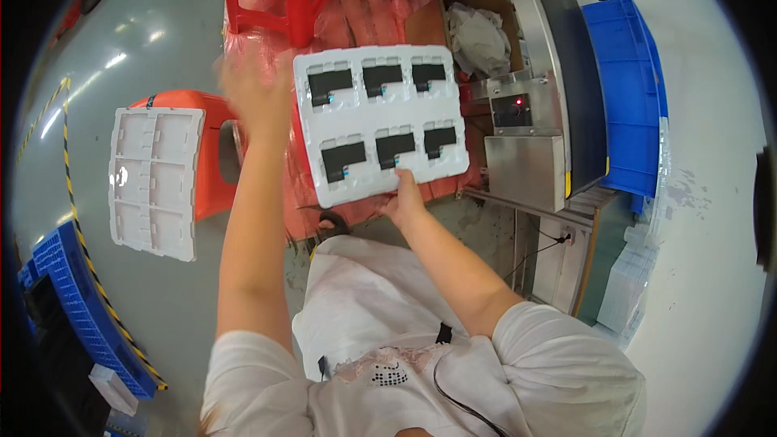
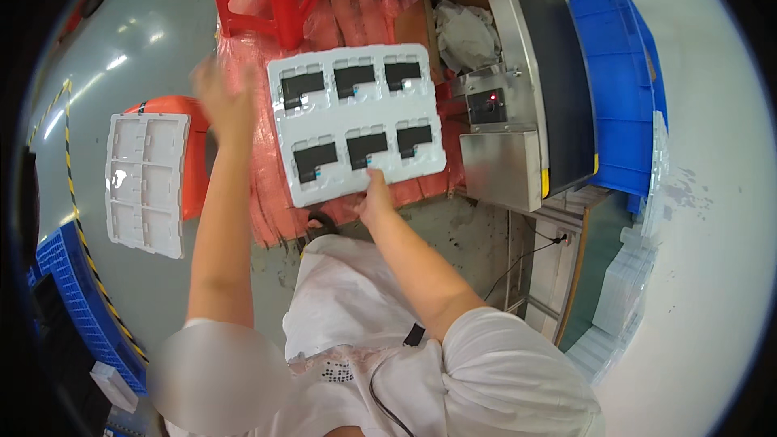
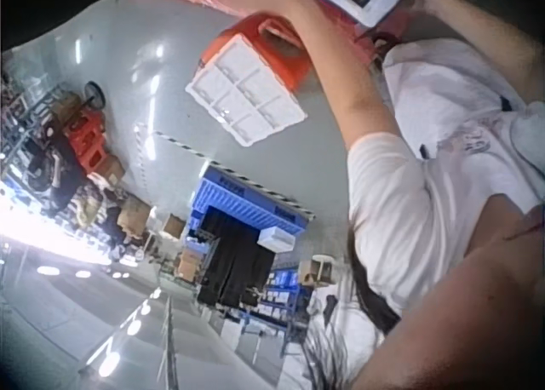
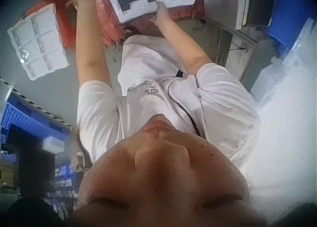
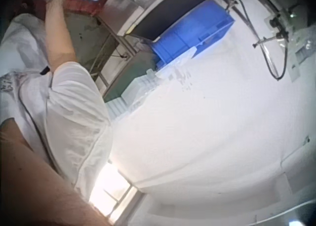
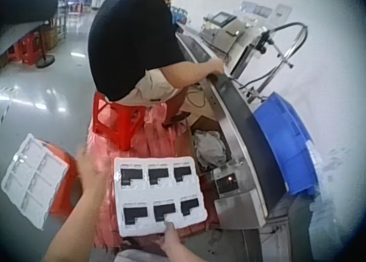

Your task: Picking up black plastic components from a conveyor belt and placing them into white plastic sorting trays.

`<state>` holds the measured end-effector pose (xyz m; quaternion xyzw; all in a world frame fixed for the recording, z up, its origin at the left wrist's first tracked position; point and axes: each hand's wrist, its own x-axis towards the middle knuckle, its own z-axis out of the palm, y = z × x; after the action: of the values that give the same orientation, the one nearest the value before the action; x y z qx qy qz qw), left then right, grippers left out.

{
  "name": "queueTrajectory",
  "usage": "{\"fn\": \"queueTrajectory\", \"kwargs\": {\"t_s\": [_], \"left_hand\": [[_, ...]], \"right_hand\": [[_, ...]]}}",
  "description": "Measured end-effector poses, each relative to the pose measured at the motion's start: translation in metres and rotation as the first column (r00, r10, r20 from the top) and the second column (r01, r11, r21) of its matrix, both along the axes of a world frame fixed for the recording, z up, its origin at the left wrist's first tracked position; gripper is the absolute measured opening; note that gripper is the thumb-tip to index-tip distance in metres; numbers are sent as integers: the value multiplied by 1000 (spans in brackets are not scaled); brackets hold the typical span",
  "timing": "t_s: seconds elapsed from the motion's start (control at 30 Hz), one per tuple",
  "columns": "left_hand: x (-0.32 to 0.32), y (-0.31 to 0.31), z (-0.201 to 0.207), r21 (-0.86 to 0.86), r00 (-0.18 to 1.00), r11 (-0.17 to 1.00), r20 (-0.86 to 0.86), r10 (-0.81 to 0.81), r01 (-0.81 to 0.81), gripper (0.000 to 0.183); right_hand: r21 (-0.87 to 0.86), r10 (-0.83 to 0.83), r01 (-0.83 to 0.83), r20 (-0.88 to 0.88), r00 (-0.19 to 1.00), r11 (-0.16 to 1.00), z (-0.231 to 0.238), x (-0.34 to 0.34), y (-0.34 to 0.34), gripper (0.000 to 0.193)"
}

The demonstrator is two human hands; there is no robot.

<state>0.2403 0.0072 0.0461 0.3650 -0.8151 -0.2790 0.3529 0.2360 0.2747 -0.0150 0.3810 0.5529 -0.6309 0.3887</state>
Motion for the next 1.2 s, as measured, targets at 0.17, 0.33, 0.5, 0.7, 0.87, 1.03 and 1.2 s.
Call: {"fn": "queueTrajectory", "kwargs": {"t_s": [0.17, 0.33, 0.5, 0.7, 0.87, 1.03, 1.2], "left_hand": [[-59, -20, -64, 194, 771, 883, 432, -469, 428, 55], [10, 28, -48, 127, 712, 926, 605, -356, 355, 57], [51, 25, -54, 699, 598, 714, 582, -550, -24, 78], [74, 12, -126, 857, 836, 487, 385, -391, -167, 90], [122, 134, -33, 899, 950, 417, 235, -204, -133, 86], [241, 227, 16, 928, 990, 347, 139, 18, -136, 72], [287, 295, 60, 959, 998, 281, 42, -40, -29, 64]], "right_hand": [[-156, 74, -59, 93, 993, 986, 4, -3, 9, 42], [-253, -298, 267, -93, 950, 930, -9, 8, 43, 61], [-246, -204, 173, -106, 973, 954, -23, 6, 77, 75], [-307, -158, 115, -120, 980, 945, -12, 2, 71, 87], [490, 369, -186, -308, 877, 852, -27, -3, 123, 86], [550, 562, -307, -384, 733, 777, 39, 67, 175, 81], [397, 356, -185, -414, 838, 899, 53, 139, 263, 74]]}}
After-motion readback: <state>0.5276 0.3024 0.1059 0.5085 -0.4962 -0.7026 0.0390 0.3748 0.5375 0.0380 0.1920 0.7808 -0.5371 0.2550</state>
